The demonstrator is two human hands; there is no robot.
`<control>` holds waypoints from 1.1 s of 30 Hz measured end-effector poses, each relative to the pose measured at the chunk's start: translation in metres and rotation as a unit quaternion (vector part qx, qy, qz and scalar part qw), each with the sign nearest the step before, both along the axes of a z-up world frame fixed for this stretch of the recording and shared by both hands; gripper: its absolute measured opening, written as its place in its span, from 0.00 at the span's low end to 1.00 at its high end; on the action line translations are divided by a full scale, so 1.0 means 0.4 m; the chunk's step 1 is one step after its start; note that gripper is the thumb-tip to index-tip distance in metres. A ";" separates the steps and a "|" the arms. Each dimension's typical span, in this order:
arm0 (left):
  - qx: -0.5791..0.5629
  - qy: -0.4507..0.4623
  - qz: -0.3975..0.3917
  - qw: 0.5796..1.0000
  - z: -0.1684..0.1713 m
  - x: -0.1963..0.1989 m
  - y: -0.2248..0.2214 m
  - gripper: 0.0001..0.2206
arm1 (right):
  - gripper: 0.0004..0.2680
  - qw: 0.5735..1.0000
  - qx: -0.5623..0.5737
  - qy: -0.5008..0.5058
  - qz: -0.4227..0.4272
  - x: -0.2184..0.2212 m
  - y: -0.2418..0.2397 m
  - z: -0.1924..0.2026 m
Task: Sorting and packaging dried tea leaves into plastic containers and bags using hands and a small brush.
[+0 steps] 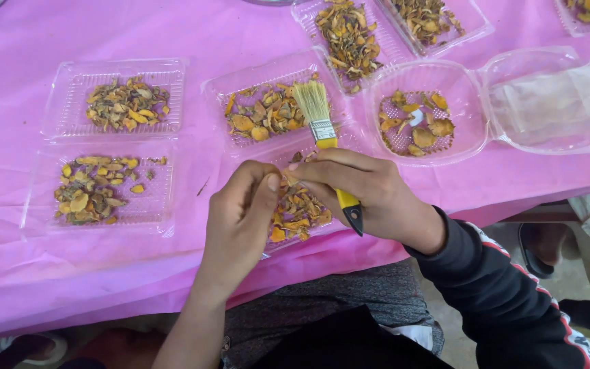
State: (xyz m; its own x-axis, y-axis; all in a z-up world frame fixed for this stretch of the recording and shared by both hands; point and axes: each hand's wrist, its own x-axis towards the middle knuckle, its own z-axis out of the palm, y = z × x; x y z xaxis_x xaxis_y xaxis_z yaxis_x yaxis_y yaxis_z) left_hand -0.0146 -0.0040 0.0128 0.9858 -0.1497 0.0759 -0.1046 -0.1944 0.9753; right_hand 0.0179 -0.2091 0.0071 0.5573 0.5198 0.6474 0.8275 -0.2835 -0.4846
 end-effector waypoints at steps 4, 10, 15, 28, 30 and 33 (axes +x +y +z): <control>-0.116 0.048 -0.072 0.989 -0.003 0.026 0.010 0.12 | 0.14 0.999 -0.011 -0.029 0.007 0.002 -0.021 -0.010; -0.150 0.081 -0.082 0.982 -0.019 0.024 0.005 0.09 | 0.13 1.000 0.008 -0.007 0.011 -0.013 -0.019 -0.004; -0.095 0.020 0.045 0.994 -0.002 0.020 -0.013 0.14 | 0.20 0.993 -0.038 0.115 0.019 -0.017 -0.050 0.080; -0.055 -0.060 0.070 0.994 -0.004 0.004 -0.061 0.09 | 0.15 0.998 0.051 0.033 -0.004 -0.153 -0.063 0.047; -0.058 -0.073 0.077 0.993 -0.015 0.000 -0.064 0.08 | 0.15 0.983 0.095 0.076 -0.138 -0.184 -0.068 0.095; -0.060 -0.094 0.070 0.991 -0.006 -0.006 -0.072 0.08 | 0.15 0.988 0.070 0.118 -0.065 -0.160 -0.068 0.044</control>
State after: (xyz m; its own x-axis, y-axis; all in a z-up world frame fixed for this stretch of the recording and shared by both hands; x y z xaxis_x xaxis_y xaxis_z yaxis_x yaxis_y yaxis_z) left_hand -0.0169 -0.0327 0.0104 0.9632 0.0098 0.2686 -0.2662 -0.1038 0.9583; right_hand -0.0462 -0.2362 0.0248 0.7576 0.3494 0.5514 0.6476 -0.2962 -0.7021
